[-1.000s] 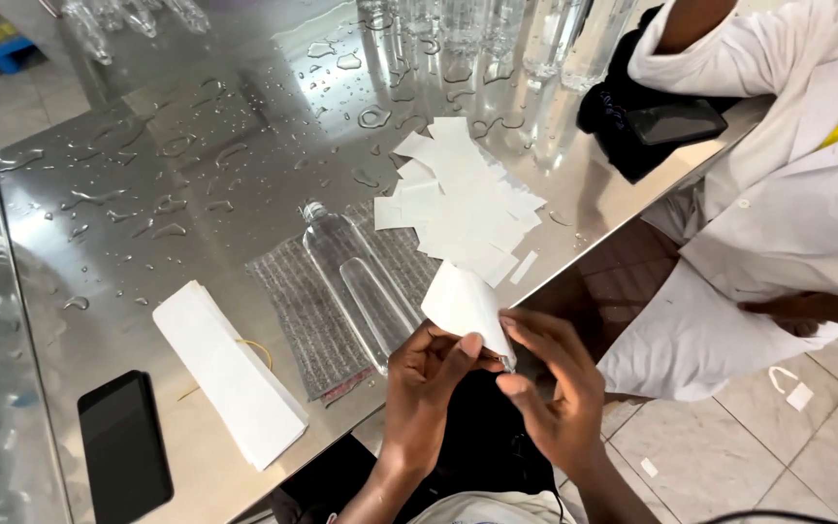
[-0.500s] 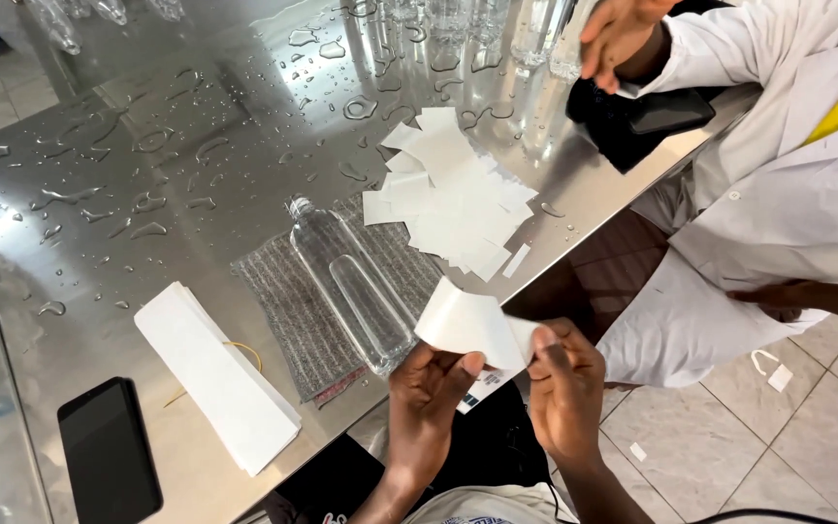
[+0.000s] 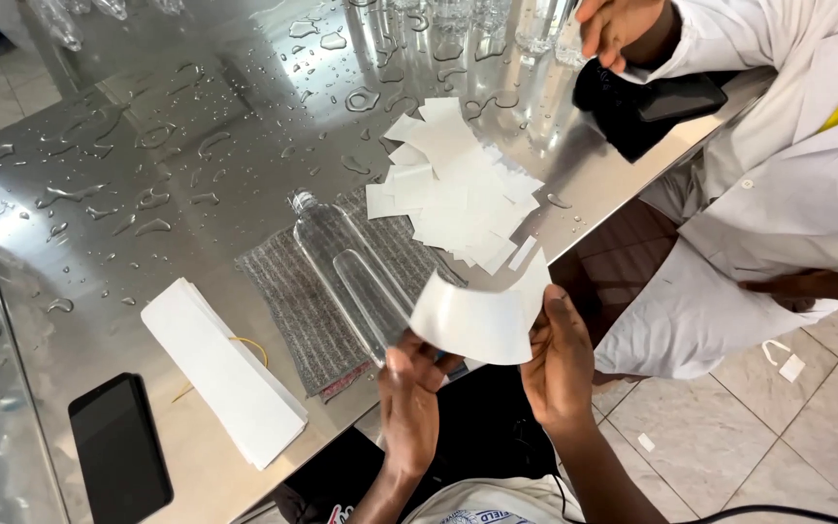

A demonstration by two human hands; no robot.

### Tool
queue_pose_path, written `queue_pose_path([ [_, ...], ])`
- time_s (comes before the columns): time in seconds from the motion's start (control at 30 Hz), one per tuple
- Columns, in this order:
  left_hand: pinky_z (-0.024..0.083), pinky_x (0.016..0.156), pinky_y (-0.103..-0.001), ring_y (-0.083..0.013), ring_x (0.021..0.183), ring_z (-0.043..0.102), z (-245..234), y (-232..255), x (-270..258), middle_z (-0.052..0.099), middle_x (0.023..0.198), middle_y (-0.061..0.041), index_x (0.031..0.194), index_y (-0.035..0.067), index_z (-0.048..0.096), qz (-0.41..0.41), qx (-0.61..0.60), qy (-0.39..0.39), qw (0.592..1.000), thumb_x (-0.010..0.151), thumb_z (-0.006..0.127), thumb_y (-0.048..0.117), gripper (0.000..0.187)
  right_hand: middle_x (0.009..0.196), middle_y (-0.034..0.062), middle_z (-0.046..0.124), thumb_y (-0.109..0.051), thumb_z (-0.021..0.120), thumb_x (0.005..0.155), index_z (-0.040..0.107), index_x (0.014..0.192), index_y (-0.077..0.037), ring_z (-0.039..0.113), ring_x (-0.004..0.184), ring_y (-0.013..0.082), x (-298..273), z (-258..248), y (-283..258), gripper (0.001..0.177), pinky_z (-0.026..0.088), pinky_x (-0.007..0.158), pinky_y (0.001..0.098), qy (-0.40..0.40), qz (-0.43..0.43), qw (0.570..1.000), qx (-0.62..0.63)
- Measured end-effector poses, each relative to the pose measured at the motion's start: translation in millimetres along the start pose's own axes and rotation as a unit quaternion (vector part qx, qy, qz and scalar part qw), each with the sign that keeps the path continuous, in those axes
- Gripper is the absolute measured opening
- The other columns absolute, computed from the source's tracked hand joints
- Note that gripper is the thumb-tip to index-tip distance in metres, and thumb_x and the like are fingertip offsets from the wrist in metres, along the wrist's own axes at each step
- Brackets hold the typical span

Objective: A person manually peels adhesive labels and wraps them around plastic water bottles at a production table.

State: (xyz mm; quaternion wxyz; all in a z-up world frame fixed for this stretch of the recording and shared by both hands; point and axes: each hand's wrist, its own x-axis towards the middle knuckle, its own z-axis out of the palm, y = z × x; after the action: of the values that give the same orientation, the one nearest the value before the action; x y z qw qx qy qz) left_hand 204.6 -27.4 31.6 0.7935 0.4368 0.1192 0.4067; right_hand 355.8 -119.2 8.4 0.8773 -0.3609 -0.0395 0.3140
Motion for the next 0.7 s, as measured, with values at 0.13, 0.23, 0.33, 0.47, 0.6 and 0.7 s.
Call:
queue_pose_path([
  [0.13,0.045,0.125,-0.057,-0.0396,0.156,0.050,21,18,-3,0.050,0.166,-0.026,0.164,0.005,0.039,0.029,0.293,-0.108,0.950,0.095,0.036,0.089,0.109,0.075,-0.0039,0.055,-0.036,0.061,0.112,0.057,0.111,-0.014,0.054,0.060,0.0082,-17,18,-2,0.023,0.054,0.053,0.0284,0.067,-0.089,0.987,-0.112],
  [0.23,0.045,0.125,-0.053,-0.0430,0.153,0.050,20,5,-9,0.052,0.162,-0.027,0.162,0.003,0.043,0.092,0.385,-0.111,0.912,0.105,0.063,0.055,0.080,0.085,-0.0003,0.062,-0.034,0.058,0.114,0.056,0.114,-0.012,0.063,0.071,0.0105,-26,18,2,0.022,0.060,0.061,0.0294,0.069,-0.147,0.977,-0.141],
  [0.33,0.060,0.115,-0.050,-0.0432,0.140,0.063,17,-6,-4,0.063,0.148,-0.028,0.148,0.000,0.056,0.157,0.417,-0.068,0.893,0.108,0.064,0.024,0.048,0.087,0.0036,0.066,-0.033,0.059,0.115,0.058,0.117,-0.010,0.068,0.074,0.0141,-29,20,1,0.023,0.064,0.063,0.0323,0.069,-0.187,0.969,-0.148],
  [0.47,0.071,0.101,-0.041,-0.0360,0.129,0.075,20,9,3,0.070,0.140,-0.025,0.144,-0.001,0.060,0.168,0.342,-0.048,0.923,0.115,0.053,0.013,0.034,0.089,0.0081,0.071,-0.037,0.060,0.113,0.056,0.113,-0.011,0.075,0.073,0.0228,-27,23,-11,0.027,0.068,0.057,0.0402,0.068,-0.141,0.975,-0.156],
  [0.6,0.071,0.104,-0.040,-0.0365,0.138,0.069,22,8,5,0.064,0.148,-0.022,0.146,0.002,0.060,0.130,0.332,-0.022,0.934,0.114,0.054,0.013,0.035,0.134,0.0153,0.076,-0.036,0.062,0.111,0.064,0.127,-0.004,0.076,0.117,0.0267,-19,11,-2,0.036,0.066,0.091,0.0409,-0.037,-0.084,0.994,-0.056],
  [0.7,0.073,0.094,-0.034,-0.0278,0.122,0.076,24,12,9,0.066,0.133,-0.015,0.143,0.000,0.063,0.111,0.305,0.013,0.946,0.114,0.054,0.018,0.035,0.159,0.0247,0.057,-0.070,0.045,0.106,0.035,0.167,0.004,0.056,0.149,0.0364,-15,-27,23,0.096,0.046,0.127,0.0518,-0.166,-0.126,0.972,-0.109],
])
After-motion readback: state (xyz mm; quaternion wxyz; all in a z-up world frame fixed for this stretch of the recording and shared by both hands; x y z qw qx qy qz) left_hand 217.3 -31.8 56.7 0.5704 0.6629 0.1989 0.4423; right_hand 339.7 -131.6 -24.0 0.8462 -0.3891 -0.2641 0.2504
